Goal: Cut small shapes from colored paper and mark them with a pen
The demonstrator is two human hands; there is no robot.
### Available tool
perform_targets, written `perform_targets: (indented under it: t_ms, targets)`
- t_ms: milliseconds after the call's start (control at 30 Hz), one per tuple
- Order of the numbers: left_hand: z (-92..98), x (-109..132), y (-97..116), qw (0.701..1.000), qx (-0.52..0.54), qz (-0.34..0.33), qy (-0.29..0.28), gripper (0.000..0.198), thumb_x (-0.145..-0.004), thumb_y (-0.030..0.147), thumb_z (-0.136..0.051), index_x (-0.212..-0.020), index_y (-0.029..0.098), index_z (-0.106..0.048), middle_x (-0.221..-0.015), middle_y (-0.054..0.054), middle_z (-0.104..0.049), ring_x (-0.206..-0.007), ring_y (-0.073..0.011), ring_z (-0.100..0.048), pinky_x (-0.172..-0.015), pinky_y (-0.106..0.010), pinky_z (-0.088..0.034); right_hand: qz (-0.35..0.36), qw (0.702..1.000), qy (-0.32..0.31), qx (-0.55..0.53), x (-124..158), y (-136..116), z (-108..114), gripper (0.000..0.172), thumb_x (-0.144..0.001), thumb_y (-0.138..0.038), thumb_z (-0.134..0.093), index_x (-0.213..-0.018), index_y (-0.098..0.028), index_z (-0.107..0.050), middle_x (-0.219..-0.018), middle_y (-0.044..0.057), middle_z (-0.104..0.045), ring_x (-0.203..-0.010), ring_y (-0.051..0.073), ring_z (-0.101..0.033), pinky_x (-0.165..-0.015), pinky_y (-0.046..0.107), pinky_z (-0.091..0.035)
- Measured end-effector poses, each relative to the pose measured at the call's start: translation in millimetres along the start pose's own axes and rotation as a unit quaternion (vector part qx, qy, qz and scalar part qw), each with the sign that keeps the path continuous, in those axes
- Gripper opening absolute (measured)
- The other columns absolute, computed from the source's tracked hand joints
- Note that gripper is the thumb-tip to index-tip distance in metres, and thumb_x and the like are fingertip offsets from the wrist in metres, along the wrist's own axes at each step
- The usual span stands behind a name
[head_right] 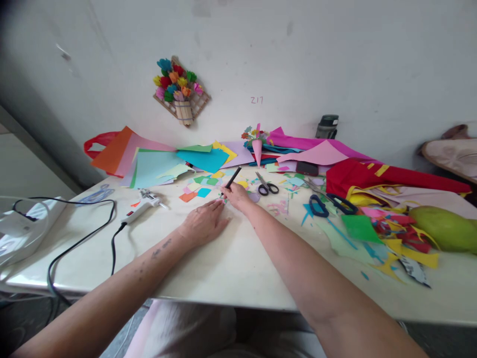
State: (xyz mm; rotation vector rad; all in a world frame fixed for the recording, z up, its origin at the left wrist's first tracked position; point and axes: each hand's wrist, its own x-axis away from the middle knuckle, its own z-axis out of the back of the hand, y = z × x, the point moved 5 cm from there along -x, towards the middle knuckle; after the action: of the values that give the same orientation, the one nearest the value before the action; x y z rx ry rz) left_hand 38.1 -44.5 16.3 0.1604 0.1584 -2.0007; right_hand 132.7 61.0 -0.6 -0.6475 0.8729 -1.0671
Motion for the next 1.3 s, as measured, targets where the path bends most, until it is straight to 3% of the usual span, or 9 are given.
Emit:
perform_targets:
  t_ms: [1300]
  targets:
    - [-0.4, -0.3, -0.3, 1.000, -0.003, -0.001, 0.002, 0.049, -0.087, 0.040, -0.037, -0.126, 0.011, -0.045, -0.131, -0.016, -0.049, -0.126, -0.0251, -0.040, -0.102, -0.037, -0.036, -0.015, 1.000, 0.014, -0.021, -0.9, 2.4, 2.2, 0.022, -0.082, -0.030, -0.053, -0.092, -0.013, -0.063, -0.065, 0.001, -0.063, -0.060, 0.011, -0.059, -0.060, 0.020, -0.044]
